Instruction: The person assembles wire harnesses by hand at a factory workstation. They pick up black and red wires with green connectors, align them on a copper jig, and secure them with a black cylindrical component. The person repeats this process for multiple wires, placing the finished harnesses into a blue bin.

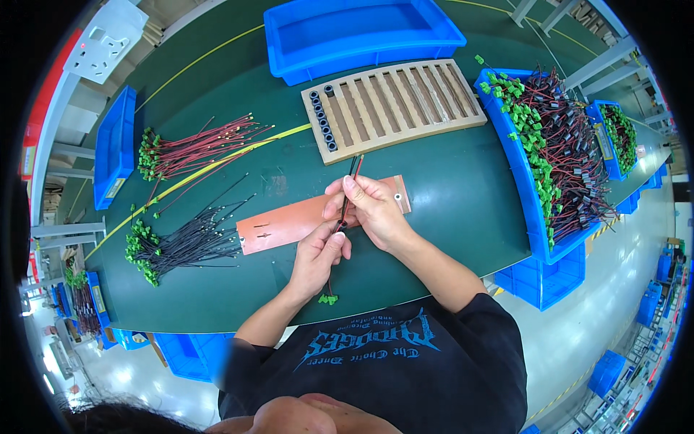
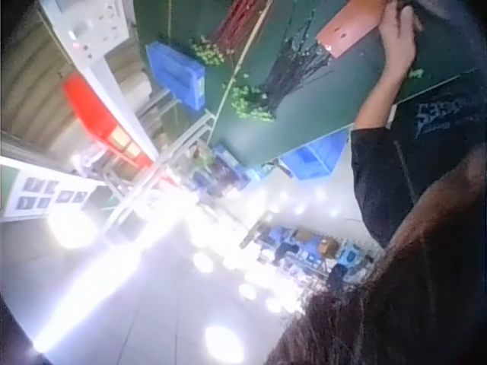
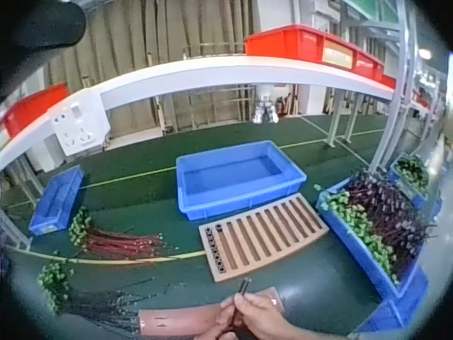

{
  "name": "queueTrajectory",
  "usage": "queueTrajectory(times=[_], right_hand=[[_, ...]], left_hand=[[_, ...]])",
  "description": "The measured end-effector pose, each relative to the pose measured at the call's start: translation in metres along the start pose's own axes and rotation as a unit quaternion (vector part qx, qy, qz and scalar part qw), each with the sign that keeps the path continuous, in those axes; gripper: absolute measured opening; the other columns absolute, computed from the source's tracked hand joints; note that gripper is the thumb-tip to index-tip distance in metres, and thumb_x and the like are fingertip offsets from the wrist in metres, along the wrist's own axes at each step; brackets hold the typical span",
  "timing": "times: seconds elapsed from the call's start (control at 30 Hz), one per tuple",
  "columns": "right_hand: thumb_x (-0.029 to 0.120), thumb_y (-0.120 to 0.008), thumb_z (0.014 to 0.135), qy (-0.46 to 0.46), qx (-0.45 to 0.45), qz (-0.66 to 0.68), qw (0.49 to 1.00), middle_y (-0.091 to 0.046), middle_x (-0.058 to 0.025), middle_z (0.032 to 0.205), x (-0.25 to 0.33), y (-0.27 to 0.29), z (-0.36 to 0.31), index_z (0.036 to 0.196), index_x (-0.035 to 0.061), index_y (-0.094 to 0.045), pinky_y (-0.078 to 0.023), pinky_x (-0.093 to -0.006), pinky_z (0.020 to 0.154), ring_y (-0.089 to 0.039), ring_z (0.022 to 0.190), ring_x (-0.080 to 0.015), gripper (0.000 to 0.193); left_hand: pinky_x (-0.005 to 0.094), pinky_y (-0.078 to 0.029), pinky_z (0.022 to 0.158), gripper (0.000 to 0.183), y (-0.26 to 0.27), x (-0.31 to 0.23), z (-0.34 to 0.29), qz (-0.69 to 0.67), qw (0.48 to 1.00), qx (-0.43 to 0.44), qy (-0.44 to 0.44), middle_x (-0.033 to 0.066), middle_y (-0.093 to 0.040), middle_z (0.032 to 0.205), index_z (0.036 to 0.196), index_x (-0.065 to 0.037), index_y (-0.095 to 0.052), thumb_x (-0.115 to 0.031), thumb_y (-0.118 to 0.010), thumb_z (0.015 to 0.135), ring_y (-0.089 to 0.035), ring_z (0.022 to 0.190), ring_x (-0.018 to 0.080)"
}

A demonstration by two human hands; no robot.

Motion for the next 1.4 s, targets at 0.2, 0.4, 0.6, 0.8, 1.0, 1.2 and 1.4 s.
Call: queueTrajectory(times=[0.2,0.4,0.6,0.8,1.0,1.2,1.4], right_hand=[[0.040,-0.045,0.111,-0.027,0.029,0.009,0.999,-0.071,-0.0108,0.082,-0.002,0.005,-0.002,0.100,0.0044,-0.065,-0.057,-0.0343,0.076,-0.071,0.083,-0.0216,0.042],[0.032,-0.052,0.110,0.035,0.033,0.002,0.999,-0.070,-0.0114,0.089,0.003,0.000,-0.002,0.091,0.0035,-0.065,-0.057,-0.0360,0.070,-0.071,0.080,-0.0230,0.036],[0.023,-0.054,0.109,0.052,0.078,-0.367,0.926,-0.066,-0.0090,0.097,0.025,-0.020,-0.043,0.090,-0.0005,-0.062,-0.055,-0.0322,0.060,-0.065,0.064,-0.0164,0.031],[0.038,-0.038,0.113,0.424,-0.149,-0.317,0.835,-0.071,-0.0259,0.082,0.137,0.018,-0.103,0.104,0.0050,-0.055,-0.045,-0.0278,0.038,-0.058,0.042,-0.0188,0.039],[0.031,-0.039,0.114,0.534,-0.295,-0.383,0.694,-0.072,-0.0207,0.087,0.280,0.071,-0.172,0.106,0.0039,-0.054,-0.038,-0.0223,0.046,-0.049,0.050,-0.0107,0.032],[0.032,-0.046,0.112,0.419,-0.274,-0.242,0.831,-0.069,-0.0118,0.081,0.338,0.149,-0.231,0.110,0.0091,-0.059,-0.031,-0.0191,0.042,-0.041,0.045,-0.0043,0.026],[0.036,-0.052,0.109,0.161,-0.503,-0.310,0.790,-0.069,-0.0068,0.079,0.304,0.287,-0.250,0.109,0.0104,-0.059,-0.029,-0.0194,0.040,-0.046,0.049,-0.0053,0.026]], left_hand=[[0.0289,-0.048,0.066,0.027,0.000,-0.001,-0.006,0.093,0.996,-0.013,-0.013,0.0008,-0.062,0.078,0.123,0.002,-0.064,-0.019,-0.055,0.108,-0.057,0.070,0.0102],[0.0241,-0.043,0.060,0.024,-0.005,0.006,-0.003,-0.033,0.999,0.006,0.002,0.0014,-0.063,0.079,0.122,0.001,-0.065,-0.016,-0.053,0.109,-0.053,0.066,0.0067],[0.0339,-0.052,0.090,0.032,0.005,0.006,-0.005,-0.015,0.993,0.090,-0.076,0.0124,-0.072,0.101,0.119,0.004,-0.066,-0.021,-0.048,0.110,-0.067,0.094,0.0201],[0.0444,-0.048,0.100,0.030,0.011,-0.020,-0.005,0.236,0.905,-0.048,-0.351,0.0186,-0.067,0.118,0.111,0.004,-0.069,-0.023,-0.058,0.103,-0.061,0.114,0.0356],[0.0409,-0.049,0.097,0.016,0.002,-0.004,0.001,0.278,0.911,-0.020,-0.303,0.0151,-0.067,0.114,0.108,0.000,-0.071,-0.008,-0.065,0.096,-0.063,0.111,0.0320],[0.0432,-0.049,0.097,0.016,0.002,-0.002,0.001,0.282,0.913,-0.029,-0.294,0.0143,-0.068,0.110,0.105,-0.001,-0.072,-0.004,-0.072,0.089,-0.063,0.109,0.0330],[0.0416,-0.047,0.095,0.015,-0.003,-0.002,0.002,0.328,0.894,-0.018,-0.305,0.0115,-0.068,0.109,0.102,-0.002,-0.072,-0.004,-0.075,0.087,-0.064,0.108,0.0307]])
Point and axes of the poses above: each hand's wrist, its own z-axis towards the middle knuckle, its own y-axis out of the back of the hand, x = y × z, the point moved 2 cm from there along z, towards the middle knuckle
